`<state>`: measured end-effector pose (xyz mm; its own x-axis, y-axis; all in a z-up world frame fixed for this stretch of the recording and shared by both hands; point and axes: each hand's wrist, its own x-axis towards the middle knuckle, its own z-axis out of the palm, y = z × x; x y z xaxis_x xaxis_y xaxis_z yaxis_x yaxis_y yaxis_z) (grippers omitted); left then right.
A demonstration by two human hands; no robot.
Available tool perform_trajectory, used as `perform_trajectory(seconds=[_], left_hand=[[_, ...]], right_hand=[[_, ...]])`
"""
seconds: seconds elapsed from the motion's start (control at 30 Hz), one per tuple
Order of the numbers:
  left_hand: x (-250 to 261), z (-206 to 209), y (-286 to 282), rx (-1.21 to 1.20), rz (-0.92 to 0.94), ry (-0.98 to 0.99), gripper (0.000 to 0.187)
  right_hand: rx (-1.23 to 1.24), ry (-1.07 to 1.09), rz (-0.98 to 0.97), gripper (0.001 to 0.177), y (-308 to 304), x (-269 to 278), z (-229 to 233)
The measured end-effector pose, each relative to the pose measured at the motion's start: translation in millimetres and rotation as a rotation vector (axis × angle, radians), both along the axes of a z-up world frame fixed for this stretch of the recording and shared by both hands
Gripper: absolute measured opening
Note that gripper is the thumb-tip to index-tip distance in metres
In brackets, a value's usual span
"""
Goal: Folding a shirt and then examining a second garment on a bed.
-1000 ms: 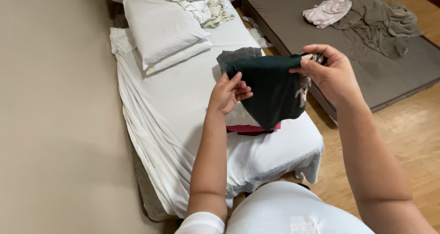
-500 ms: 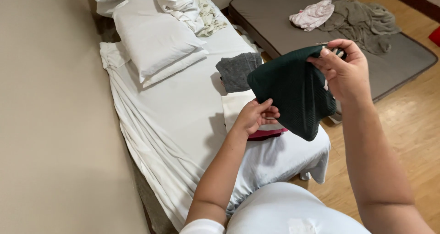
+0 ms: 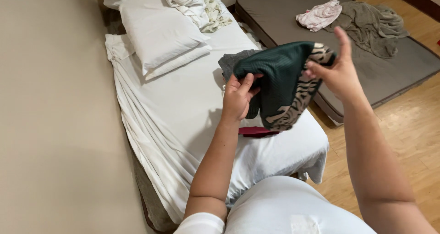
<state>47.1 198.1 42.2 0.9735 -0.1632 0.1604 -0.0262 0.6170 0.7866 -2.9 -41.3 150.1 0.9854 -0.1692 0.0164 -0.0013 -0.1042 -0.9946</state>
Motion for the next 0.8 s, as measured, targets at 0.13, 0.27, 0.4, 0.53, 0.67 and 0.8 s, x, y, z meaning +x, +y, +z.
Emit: perform_trajectory(seconds=[0.13,0.27,0.4,0.53,0.67,0.8], left_hand=[[1.1,-1.6,3.8,0.002,0.046,-0.015,0.017],[-3.9,14.1,11.7,0.01,0.118,0.097,0.018],[12.1,2.1,6.0,0.045,0.223,0.067,0.015],[17.6,-4.4,10.1,0.17,0.323,0.076,0.024],[25.4,-18.1,6.8,0.242,0.336,0.107,0.027],[30.7,-21.7,0.4,0.334,0.334,0.11,0.035]], right_hand=[[-0.096,0.191,0.112,0.078,-23.8,17.6,-31.4],[0.512,0.16,0.098,0.052,-32.3,28.1,-47.0],[0.348,0.138,0.191,0.048,-29.0,43.1,-90.8],[0.231,0.138,0.127,0.048,-23.1,52.9,-105.8],[0.215,0.15,0.06,0.043,-25.3,70.4,-130.4],[0.275,0.146,-0.029,0.039,-24.0,86.5,-148.6]])
